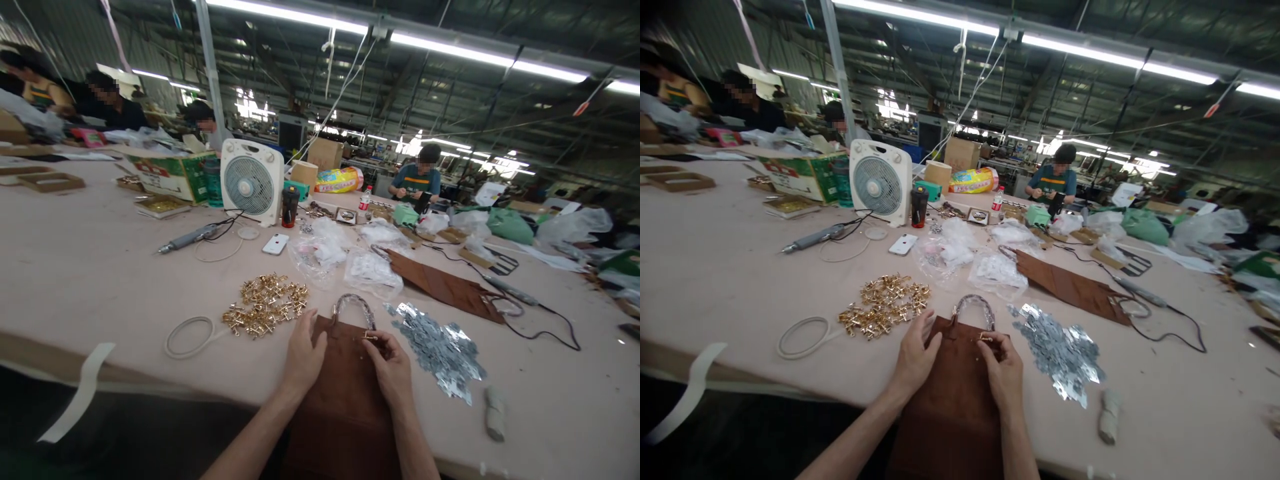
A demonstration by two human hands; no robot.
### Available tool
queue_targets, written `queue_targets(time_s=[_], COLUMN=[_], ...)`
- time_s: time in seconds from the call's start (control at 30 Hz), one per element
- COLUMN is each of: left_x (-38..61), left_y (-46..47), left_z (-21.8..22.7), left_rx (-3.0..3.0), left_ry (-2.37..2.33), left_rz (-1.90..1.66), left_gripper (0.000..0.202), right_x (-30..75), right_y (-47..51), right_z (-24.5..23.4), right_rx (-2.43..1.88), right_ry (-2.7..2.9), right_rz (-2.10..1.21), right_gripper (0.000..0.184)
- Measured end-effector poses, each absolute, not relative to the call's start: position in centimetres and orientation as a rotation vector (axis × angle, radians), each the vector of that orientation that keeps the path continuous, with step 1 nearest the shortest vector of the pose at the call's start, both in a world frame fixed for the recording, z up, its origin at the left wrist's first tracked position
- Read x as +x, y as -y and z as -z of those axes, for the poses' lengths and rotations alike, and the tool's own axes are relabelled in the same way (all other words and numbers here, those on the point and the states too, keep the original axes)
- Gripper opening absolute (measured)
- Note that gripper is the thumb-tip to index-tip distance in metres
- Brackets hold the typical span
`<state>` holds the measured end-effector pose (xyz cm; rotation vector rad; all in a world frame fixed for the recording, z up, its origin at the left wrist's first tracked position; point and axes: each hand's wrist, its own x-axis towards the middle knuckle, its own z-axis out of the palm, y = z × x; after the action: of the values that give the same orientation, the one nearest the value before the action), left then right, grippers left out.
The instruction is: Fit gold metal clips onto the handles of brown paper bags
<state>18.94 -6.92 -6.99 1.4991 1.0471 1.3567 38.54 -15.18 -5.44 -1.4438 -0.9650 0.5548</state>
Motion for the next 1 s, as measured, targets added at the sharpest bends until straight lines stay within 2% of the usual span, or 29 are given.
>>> queue_targets(time_s=[0.17,0.37,0.5,0.77,1.0], left_x=[18.9,19.7,20.1,20.2,20.0], left_y=[5.7,5.1,5.0,4.4,4.6], left_z=[5.7,2.6,2.3,3.3,3.4], left_rx=[0.937,0.711,0.534,0.407,0.442], left_ry=[-0.917,-0.433,-0.342,-0.332,-0.267], left_rz=[-1.192,-0.658,-0.402,-0.359,-0.371], left_gripper=[0.059,0.045,0.049,0.047,0.050], right_x=[38.9,39.0,39.0,38.7,38.5], right_y=[15.2,15.3,15.4,16.0,16.3], right_z=[5.4,5.2,5.3,4.9,4.6], right_rx=[-1.402,-1.340,-1.363,-1.416,-1.428], right_ry=[0.941,0.941,0.918,0.830,0.899], right_rz=[-0.560,-0.623,-0.583,-0.352,-0.325], right_gripper=[0.041,0.039,0.038,0.036,0.027])
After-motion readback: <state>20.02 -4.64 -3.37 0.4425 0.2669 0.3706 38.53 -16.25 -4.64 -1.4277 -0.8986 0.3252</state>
